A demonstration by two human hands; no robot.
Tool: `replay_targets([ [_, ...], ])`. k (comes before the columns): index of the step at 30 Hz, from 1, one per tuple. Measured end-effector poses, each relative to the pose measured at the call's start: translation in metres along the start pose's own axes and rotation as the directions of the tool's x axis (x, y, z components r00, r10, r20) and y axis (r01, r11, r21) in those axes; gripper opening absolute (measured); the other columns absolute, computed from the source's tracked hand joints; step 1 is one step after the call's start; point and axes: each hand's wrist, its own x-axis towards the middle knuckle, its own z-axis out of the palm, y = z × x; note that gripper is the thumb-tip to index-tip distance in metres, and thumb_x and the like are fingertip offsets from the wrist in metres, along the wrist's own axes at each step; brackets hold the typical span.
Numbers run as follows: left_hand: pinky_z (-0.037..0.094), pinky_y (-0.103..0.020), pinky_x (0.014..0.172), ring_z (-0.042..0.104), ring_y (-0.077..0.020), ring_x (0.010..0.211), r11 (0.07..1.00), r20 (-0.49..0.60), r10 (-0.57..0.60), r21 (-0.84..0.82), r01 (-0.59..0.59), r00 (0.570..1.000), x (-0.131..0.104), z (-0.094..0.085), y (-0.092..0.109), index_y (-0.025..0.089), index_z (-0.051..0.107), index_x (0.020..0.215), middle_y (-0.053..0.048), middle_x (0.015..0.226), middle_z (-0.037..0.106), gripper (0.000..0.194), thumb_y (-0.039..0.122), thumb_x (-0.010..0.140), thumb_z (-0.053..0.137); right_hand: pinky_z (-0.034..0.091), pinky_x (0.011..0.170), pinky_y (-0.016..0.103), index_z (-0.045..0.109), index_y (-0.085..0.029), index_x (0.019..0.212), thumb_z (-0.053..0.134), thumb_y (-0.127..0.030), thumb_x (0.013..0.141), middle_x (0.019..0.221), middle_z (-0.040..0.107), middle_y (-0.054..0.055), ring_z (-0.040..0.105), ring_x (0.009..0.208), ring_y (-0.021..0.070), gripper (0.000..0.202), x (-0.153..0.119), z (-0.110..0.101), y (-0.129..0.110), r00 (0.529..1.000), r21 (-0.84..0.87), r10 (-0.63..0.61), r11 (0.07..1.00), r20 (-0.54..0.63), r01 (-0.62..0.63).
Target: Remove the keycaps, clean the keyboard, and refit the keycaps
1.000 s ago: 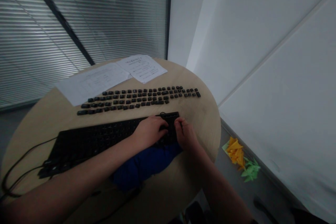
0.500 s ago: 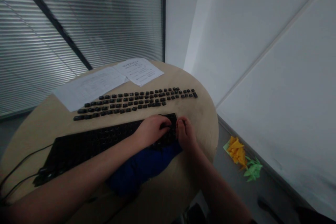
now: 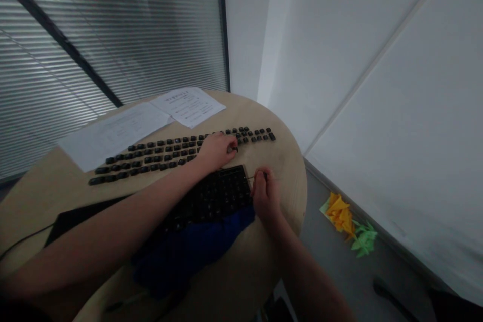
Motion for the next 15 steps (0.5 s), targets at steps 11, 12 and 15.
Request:
replay_targets([
  [11,0.038,-0.047,0.098,0.056,-0.0315,0.113,0.990,0.058,-0.009,0.144,0.001,0.998,0.009,0.021,-0.013,0.025,0.076,0.099,-0.009,0.106,0.076,0.020,0.029,0.087,0.061,0.036,0.041,0.023,0.053,-0.024,0.089,0.046,-0.050,0.098,0.055,0.043,-0.007,0.044,0.043,0.0117,0.027,-0.003,-0.002,0.005,0.996,-0.085,0.039,0.996,0.086,-0.032],
  [12,0.038,-0.047,0.098,0.055,-0.0317,0.113,0.990,0.059,-0.004,0.141,-0.004,0.998,0.009,0.022,-0.014,0.025,0.077,0.099,-0.009,0.105,0.076,0.021,0.029,0.087,0.061,0.036,0.041,0.023,0.053,-0.024,0.089,0.046,-0.050,0.098,0.055,0.043,-0.007,0.044,0.043,0.0118,0.028,-0.003,-0.002,0.004,0.996,-0.081,0.033,0.996,0.088,-0.026],
  [15,0.038,-0.047,0.098,0.055,-0.0321,0.112,0.993,0.050,0.002,0.118,-0.008,0.999,0.010,0.023,-0.015,0.023,0.077,0.098,-0.011,0.104,0.076,0.020,0.027,0.086,0.062,0.036,0.041,0.023,0.052,-0.024,0.087,0.045,-0.049,0.098,0.054,0.042,-0.007,0.042,0.042,0.0113,0.028,-0.002,-0.002,0.001,0.996,-0.062,0.020,0.998,0.090,-0.015],
])
